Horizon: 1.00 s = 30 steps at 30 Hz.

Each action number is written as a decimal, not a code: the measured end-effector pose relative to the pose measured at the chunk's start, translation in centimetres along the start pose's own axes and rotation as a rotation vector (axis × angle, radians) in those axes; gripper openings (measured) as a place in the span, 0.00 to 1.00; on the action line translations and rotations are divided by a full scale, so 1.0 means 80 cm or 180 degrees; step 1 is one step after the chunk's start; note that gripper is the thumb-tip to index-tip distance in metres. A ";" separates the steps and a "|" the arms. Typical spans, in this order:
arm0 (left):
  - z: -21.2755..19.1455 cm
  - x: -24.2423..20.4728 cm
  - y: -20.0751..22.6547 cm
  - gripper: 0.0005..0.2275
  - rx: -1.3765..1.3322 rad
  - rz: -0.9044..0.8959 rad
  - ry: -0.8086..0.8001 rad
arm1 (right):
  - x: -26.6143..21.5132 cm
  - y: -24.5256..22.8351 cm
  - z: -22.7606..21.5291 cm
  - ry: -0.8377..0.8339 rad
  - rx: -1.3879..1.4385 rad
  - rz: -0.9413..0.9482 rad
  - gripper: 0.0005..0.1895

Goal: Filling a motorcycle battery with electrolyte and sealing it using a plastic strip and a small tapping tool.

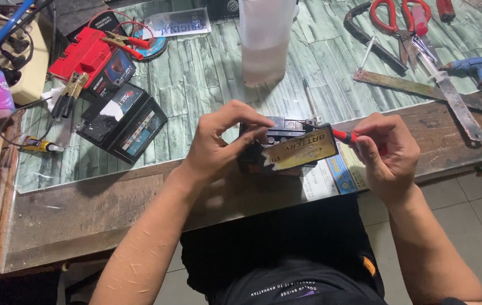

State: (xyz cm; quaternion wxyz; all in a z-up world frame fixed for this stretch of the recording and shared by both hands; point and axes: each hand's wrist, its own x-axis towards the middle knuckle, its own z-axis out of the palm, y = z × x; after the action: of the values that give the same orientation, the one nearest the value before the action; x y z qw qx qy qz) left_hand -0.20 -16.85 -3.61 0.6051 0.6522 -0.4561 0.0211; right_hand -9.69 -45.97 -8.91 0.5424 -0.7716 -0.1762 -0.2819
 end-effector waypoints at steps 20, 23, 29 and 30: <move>0.099 -0.078 0.040 0.15 0.4396 0.1790 -0.1017 | -0.011 -0.004 0.021 0.0352 -0.0857 0.1217 0.13; 0.096 -0.078 0.037 0.17 0.4823 0.1717 -0.0945 | -0.010 0.004 0.020 0.0497 -0.0468 0.1463 0.14; 0.090 -0.062 0.042 0.08 0.4627 0.1574 -0.0227 | -0.003 0.003 0.019 0.0502 -0.0240 0.1726 0.15; 0.090 -0.061 0.041 0.06 0.4633 0.1471 0.0032 | -0.002 0.001 0.020 0.0479 -0.0180 0.1779 0.14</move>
State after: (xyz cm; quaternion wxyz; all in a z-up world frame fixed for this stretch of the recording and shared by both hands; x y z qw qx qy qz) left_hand -8.88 -19.39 -5.84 0.0050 0.7744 -0.4493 0.4455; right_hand -9.39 -44.51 -9.43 0.5888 -0.7819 0.0919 -0.1828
